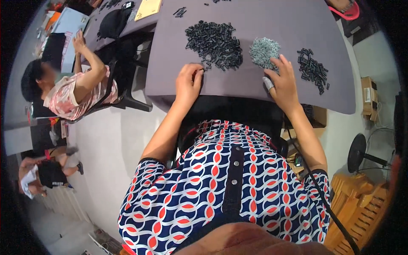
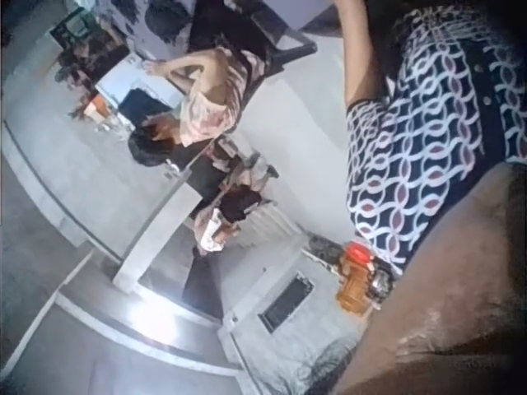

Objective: Assembling small plastic components at a workshop table.

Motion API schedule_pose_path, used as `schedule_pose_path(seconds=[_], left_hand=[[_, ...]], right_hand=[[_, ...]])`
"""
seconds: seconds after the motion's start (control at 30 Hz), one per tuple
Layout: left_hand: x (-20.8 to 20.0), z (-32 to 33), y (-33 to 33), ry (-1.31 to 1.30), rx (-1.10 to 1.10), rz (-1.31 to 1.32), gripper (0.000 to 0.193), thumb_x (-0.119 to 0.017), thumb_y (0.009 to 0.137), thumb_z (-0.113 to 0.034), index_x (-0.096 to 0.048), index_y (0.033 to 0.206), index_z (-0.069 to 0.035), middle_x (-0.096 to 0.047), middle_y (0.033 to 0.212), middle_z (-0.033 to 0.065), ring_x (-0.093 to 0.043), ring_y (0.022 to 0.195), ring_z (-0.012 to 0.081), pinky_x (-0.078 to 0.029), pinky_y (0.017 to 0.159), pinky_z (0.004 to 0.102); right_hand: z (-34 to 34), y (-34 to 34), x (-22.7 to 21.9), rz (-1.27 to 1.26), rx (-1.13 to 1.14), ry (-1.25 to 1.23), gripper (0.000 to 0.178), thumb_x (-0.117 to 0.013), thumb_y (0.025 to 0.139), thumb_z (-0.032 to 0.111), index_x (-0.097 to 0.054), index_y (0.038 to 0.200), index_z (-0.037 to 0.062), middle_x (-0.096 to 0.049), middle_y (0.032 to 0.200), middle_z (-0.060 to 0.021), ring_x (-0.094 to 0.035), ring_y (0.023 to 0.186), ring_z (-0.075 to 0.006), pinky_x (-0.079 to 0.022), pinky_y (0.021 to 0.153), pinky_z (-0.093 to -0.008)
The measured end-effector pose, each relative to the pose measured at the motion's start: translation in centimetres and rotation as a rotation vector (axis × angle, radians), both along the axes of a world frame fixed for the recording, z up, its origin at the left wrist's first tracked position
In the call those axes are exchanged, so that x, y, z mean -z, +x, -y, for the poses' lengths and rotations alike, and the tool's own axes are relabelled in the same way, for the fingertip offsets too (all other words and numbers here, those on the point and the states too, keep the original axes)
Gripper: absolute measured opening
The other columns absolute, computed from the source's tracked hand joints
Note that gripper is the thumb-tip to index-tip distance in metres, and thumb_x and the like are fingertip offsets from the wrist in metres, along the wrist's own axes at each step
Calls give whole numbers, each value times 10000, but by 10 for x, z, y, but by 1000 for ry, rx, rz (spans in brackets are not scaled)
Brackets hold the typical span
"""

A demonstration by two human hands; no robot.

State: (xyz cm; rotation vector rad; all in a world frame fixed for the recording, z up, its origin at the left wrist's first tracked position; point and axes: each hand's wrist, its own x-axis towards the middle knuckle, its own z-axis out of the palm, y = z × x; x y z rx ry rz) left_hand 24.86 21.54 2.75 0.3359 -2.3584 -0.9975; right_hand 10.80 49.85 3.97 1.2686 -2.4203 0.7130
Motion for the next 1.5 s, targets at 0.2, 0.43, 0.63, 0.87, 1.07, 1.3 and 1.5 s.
schedule_pose_path(seconds=[0.2,0.43,0.63,0.87,1.07,1.3,1.5], left_hand=[[1,-2,-1,-210,55,98,95,-665,838,-104,-642,901,-36,-625,875,128,-605,822,321,-485,718,403],[1,-17,-16,-244,146,18,105,-650,808,-60,-648,913,-54,-628,895,129,-601,846,350,-490,727,425],[-4,-26,-20,-180,139,67,152,-651,823,-58,-655,974,-61,-625,908,130,-605,850,343,-495,719,423],[-12,-18,-51,-277,114,-21,161,-658,822,-87,-655,980,-58,-616,934,127,-599,871,345,-493,730,436],[-10,-15,-67,-398,94,105,90,-676,833,-134,-669,894,-68,-622,918,115,-599,894,344,-491,748,434],[-9,-3,-67,-303,97,222,90,-681,831,-130,-662,900,-75,-616,876,111,-601,817,334,-485,701,407],[-13,-5,-54,8,94,38,80,-671,860,-87,-637,903,-29,-652,869,73,-624,752,206,-482,654,340]], right_hand=[[-2,-3,1,60,-6,30,322,-697,772,107,-666,1092,82,-461,1379,-148,-313,1378,-402,-272,1124,-558],[3,2,2,53,12,5,370,-708,785,144,-662,1150,105,-446,1402,-143,-283,1393,-400,-275,1116,-572],[10,0,8,38,-58,57,382,-714,762,124,-663,1140,105,-432,1421,-136,-260,1407,-383,-264,1125,-569],[8,7,8,55,-50,28,379,-703,744,76,-674,1120,113,-418,1448,-113,-250,1419,-360,-239,1147,-553],[1,11,9,56,-75,39,393,-678,741,70,-673,1131,118,-416,1453,-115,-261,1417,-365,-241,1142,-551],[3,13,11,80,-40,-9,403,-666,736,57,-671,1135,106,-428,1436,-122,-267,1411,-381,-237,1144,-551],[3,10,8,126,-37,-30,420,-641,699,-19,-677,1100,96,-436,1425,-121,-271,1408,-382,-240,1147,-548]])
